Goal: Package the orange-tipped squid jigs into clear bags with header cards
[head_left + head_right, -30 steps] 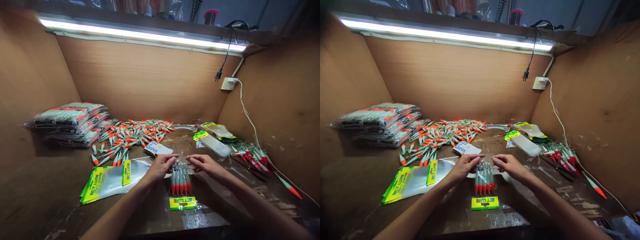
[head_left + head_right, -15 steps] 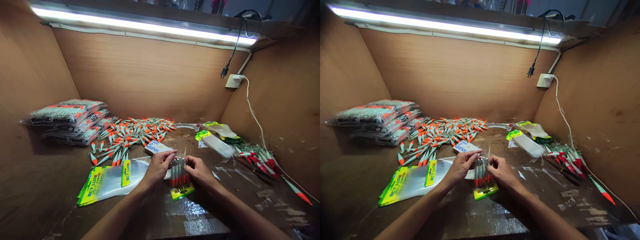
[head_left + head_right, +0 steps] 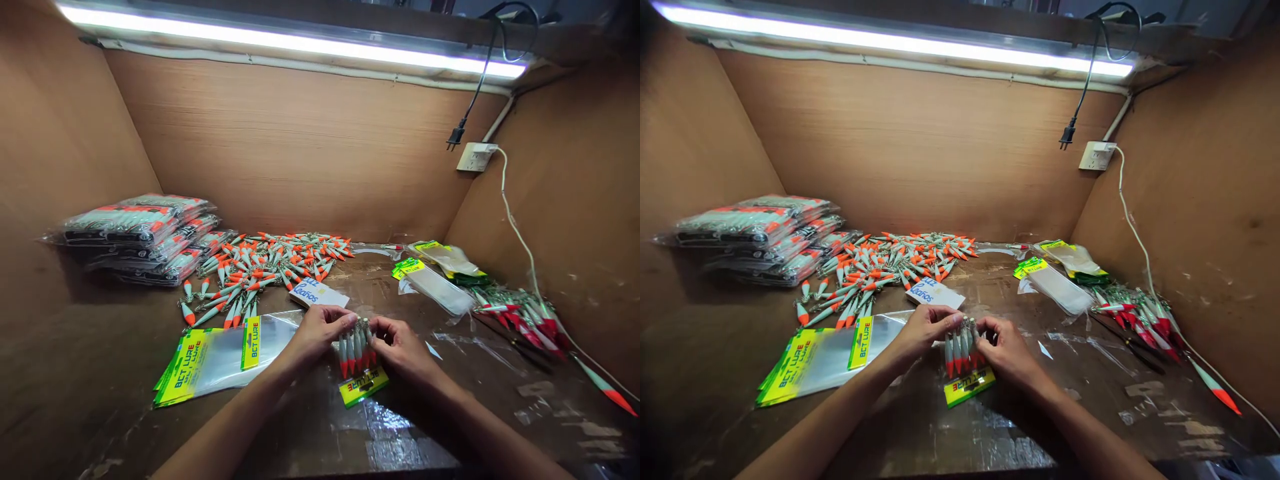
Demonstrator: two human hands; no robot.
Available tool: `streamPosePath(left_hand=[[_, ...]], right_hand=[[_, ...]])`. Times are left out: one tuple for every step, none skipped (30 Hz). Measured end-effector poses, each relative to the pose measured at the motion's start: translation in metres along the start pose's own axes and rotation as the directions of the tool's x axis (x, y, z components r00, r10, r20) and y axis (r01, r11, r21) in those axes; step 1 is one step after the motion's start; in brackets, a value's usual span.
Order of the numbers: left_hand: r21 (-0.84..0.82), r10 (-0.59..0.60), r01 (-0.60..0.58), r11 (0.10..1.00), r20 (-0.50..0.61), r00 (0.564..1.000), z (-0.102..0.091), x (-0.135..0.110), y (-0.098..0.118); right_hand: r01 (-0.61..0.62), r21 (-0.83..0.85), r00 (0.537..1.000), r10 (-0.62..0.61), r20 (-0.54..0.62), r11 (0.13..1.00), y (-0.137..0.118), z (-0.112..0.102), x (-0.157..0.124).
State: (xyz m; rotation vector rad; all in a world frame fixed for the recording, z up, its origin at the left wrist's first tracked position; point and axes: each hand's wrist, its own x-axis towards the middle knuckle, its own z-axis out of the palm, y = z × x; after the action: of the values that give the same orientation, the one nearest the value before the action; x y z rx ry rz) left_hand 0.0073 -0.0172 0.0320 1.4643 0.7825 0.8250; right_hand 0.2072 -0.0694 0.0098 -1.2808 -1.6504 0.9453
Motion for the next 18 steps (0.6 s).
streamPosePath(left_hand=[[0.007,0.011,-0.012,1.0,0.003,1.0,0.0006,-0.0001,0.0001],[0.011,0.019,-0.019,1.0,0.011,1.0,0.0014,-0.0004,0.0006],[0.012,0.023,-0.023,1.0,0.019,1.0,0.0025,-0.0007,0.0014],[0.01,0.026,-0.027,1.0,0.03,0.999,0.0036,-0.0011,0.0024],[0.007,0.033,-0.034,0.999,0.04,0.999,0.0046,-0.0014,0.0033],[0.006,0.044,-0.044,0.999,0.05,0.998,0.0052,-0.0017,0.004],[0.008,0.054,-0.054,0.998,0.058,0.997,0.0055,-0.0019,0.0046],[0.009,0.06,-0.061,0.998,0.067,0.996,0.0055,-0.002,0.0049],[0.005,0.063,-0.063,0.998,0.073,0.995,0.005,-0.002,0.005],[-0.006,0.057,-0.057,0.998,0.079,0.995,0.0043,-0.0019,0.0049],[-0.024,0.043,-0.041,0.999,0.086,0.995,0.0035,-0.0017,0.0046],[-0.046,0.024,-0.019,0.999,0.093,0.995,0.0027,-0.0014,0.0042],[-0.066,0.002,0.004,0.998,0.096,0.995,0.0019,-0.001,0.0036],[-0.082,-0.02,0.028,0.996,0.096,0.995,0.0011,-0.0005,0.0028],[-0.095,-0.044,0.053,0.994,0.093,0.995,0.0005,0.0001,0.0019],[-0.106,-0.065,0.074,0.992,0.085,0.994,-0.0001,0.0008,0.0008],[-0.118,-0.08,0.088,0.989,0.071,0.994,-0.0008,0.0016,-0.0005],[-0.13,-0.09,0.097,0.987,0.059,0.994,-0.0017,0.0024,-0.002]], right_hand=[[-0.004,0.002,1.0,0.004,-0.008,1.0,0.0012,0.0009,-0.0005],[-0.009,0.007,1.0,0.009,-0.019,1.0,0.0026,0.0018,-0.0009],[-0.014,0.014,1.0,0.015,-0.028,1.0,0.0039,0.0027,-0.001],[-0.019,0.022,0.999,0.02,-0.036,1.0,0.0052,0.0035,-0.001],[-0.024,0.032,0.999,0.026,-0.043,0.999,0.0063,0.0041,-0.0007],[-0.029,0.046,0.998,0.032,-0.049,0.999,0.0072,0.0045,-0.0004],[-0.035,0.064,0.998,0.038,-0.053,0.997,0.008,0.0046,0.0001],[-0.042,0.086,0.998,0.046,-0.053,0.995,0.0086,0.0047,0.0007],[-0.05,0.113,0.997,0.056,-0.048,0.992,0.0091,0.0047,0.0012],[-0.06,0.143,0.997,0.066,-0.04,0.988,0.0094,0.0047,0.0016],[-0.07,0.176,0.997,0.076,-0.027,0.982,0.0097,0.0049,0.0019],[-0.079,0.209,0.997,0.083,-0.01,0.975,0.0098,0.0053,0.002],[-0.088,0.239,0.996,0.088,0.009,0.967,0.0099,0.0059,0.0018],[-0.099,0.263,0.995,0.095,0.029,0.96,0.01,0.0067,0.0014],[-0.113,0.278,0.993,0.104,0.048,0.954,0.01,0.0076,0.0009],[-0.124,0.285,0.992,0.112,0.059,0.95,0.0101,0.0084,0.0003],[-0.129,0.288,0.991,0.116,0.061,0.949,0.0103,0.0088,-0.0002],[-0.125,0.29,0.992,0.116,0.05,0.949,0.0106,0.0087,-0.0004]])
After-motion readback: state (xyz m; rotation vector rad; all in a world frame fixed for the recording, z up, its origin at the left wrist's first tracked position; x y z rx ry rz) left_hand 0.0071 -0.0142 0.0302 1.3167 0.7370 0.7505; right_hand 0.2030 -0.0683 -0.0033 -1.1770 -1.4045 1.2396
